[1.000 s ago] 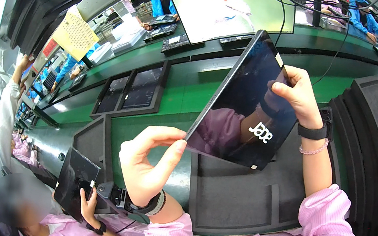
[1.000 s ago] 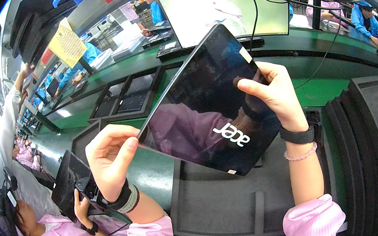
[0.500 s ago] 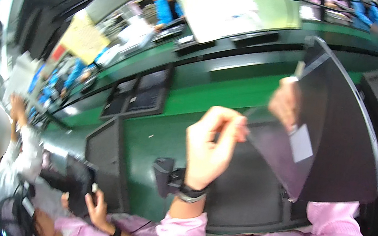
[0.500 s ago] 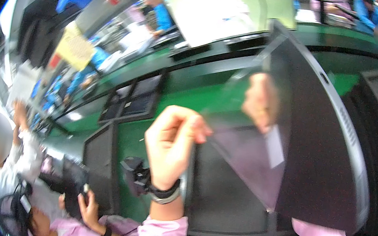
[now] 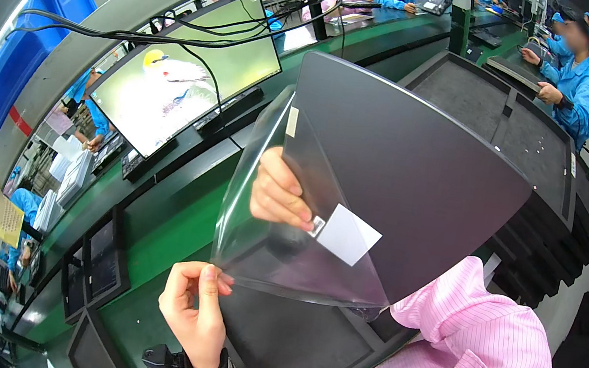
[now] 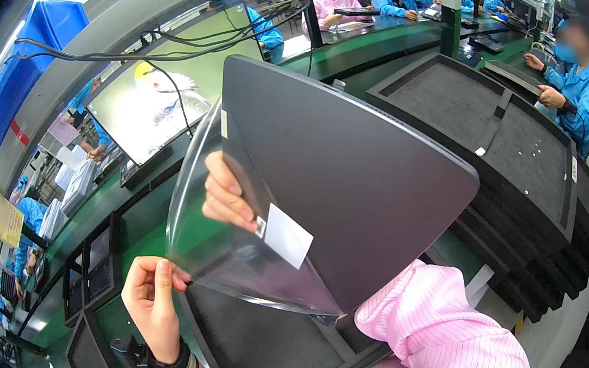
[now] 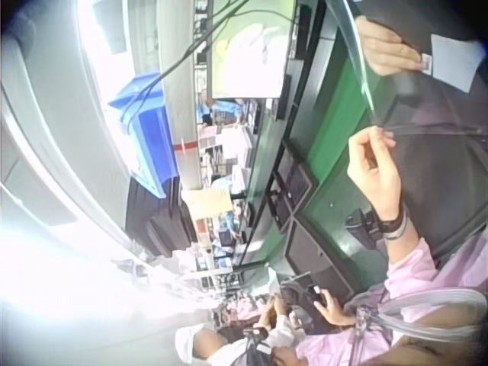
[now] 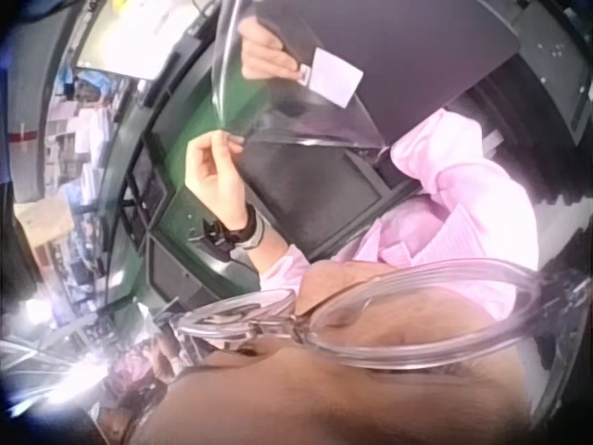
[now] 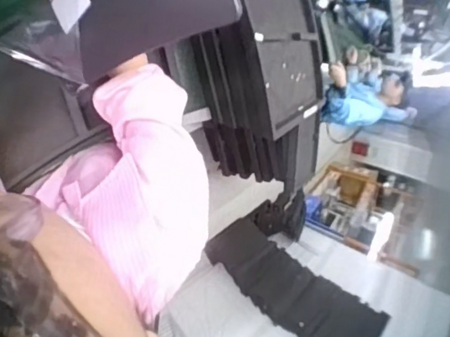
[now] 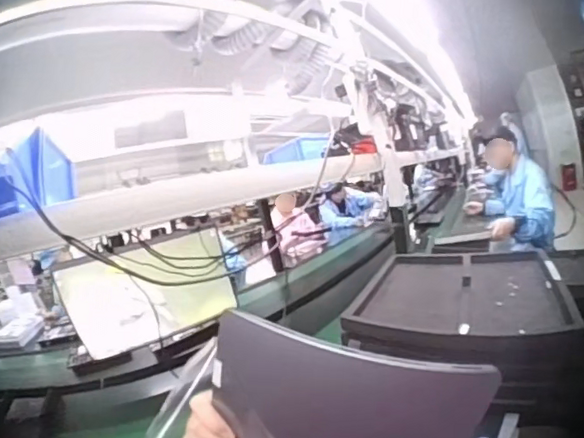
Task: Inspecting and testing tablet devices on a factory assembly line.
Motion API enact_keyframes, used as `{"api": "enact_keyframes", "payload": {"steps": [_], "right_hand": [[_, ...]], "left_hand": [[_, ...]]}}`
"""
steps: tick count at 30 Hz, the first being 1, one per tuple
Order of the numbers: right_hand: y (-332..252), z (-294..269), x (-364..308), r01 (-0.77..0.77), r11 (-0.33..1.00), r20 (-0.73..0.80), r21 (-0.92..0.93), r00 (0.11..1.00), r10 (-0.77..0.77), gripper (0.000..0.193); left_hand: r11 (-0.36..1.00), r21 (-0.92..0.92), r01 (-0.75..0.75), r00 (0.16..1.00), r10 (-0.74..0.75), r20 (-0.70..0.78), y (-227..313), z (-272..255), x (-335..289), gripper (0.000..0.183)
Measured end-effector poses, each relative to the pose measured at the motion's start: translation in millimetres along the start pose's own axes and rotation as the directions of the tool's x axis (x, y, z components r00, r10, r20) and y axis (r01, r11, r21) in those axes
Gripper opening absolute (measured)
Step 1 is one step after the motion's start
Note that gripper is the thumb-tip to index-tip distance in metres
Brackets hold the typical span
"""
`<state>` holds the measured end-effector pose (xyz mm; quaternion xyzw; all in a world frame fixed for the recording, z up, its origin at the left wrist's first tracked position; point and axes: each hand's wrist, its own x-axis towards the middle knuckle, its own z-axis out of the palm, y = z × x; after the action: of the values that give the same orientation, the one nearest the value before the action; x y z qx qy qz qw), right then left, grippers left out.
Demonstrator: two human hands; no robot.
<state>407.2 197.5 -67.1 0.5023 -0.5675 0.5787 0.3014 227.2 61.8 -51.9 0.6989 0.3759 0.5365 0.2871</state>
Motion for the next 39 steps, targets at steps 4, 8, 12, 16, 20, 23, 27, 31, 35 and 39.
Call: {"api": "enact_keyframes", "payload": {"steps": [4, 8, 12, 16, 20, 23, 27, 31, 35, 39], "right_hand": [[-2.9, 2.2, 0.8, -0.002, 0.999, -0.044, -0.037, 0.999, 0.001, 0.023], [-10.1, -0.6, 1.9, -0.007, 0.998, -0.033, -0.062, 0.999, 0.005, 0.022], [-11.4, 4.6, -3.9, -0.019, 0.996, -0.098, -0.092, 0.995, 0.01, 0.022], [-18.2, 26.2, -19.7, -0.196, 0.946, -0.586, -0.257, 0.81, 0.009, 0.039], [-45.0, 24.4, -28.2, -0.522, 0.766, -0.768, -0.376, 0.638, 0.058, 0.04], [-41.4, 31.4, -9.8, -0.703, 0.57, -0.858, -0.424, 0.514, -0.004, 0.029], [-30.5, 47.6, 17.6, -0.794, 0.486, -0.914, -0.365, 0.404, -0.027, 0.025], [-17.0, 48.8, 22.1, -0.844, 0.422, -0.927, -0.332, 0.375, 0.022, 0.024], [8.4, 46.2, 18.6, -0.675, 0.612, -0.879, -0.411, 0.471, -0.072, 0.026], [23.7, 61.0, 37.4, -0.634, 0.721, -0.937, -0.28, 0.344, -0.062, 0.027]], "left_hand": [[0.999, 0.039, 0.001, 1.0, -0.001, -0.014, 0.5, -6.1, 0.9, 0.016], [1.0, 0.017, 0.02, 1.0, -0.02, 0.013, 3.0, -9.5, 0.6, 0.015], [1.0, -0.007, 0.019, 1.0, -0.019, -0.013, 3.6, -9.7, -2.6, 0.014], [0.973, -0.229, -0.001, 0.995, -0.023, -0.1, 8.0, -17.5, -8.6, 0.013], [0.978, -0.205, -0.046, 0.996, 0.03, -0.08, 25.6, -25.8, -14.8, 0.014], [0.996, 0.018, -0.088, 0.98, 0.09, -0.176, 28.0, -31.9, -20.7, 0.013], [0.97, 0.24, -0.041, 0.912, 0.134, -0.388, 19.0, -38.5, -14.9, 0.011], [0.997, 0.063, -0.035, 0.894, 0.06, -0.444, 13.5, -54.8, -15.0, 0.011], [0.943, -0.234, -0.237, 0.911, 0.132, -0.391, 0.9, -74.1, -11.2, 0.017], [0.727, -0.661, -0.189, 0.977, 0.072, -0.2, -6.2, -79.8, -5.3, 0.049]]}}
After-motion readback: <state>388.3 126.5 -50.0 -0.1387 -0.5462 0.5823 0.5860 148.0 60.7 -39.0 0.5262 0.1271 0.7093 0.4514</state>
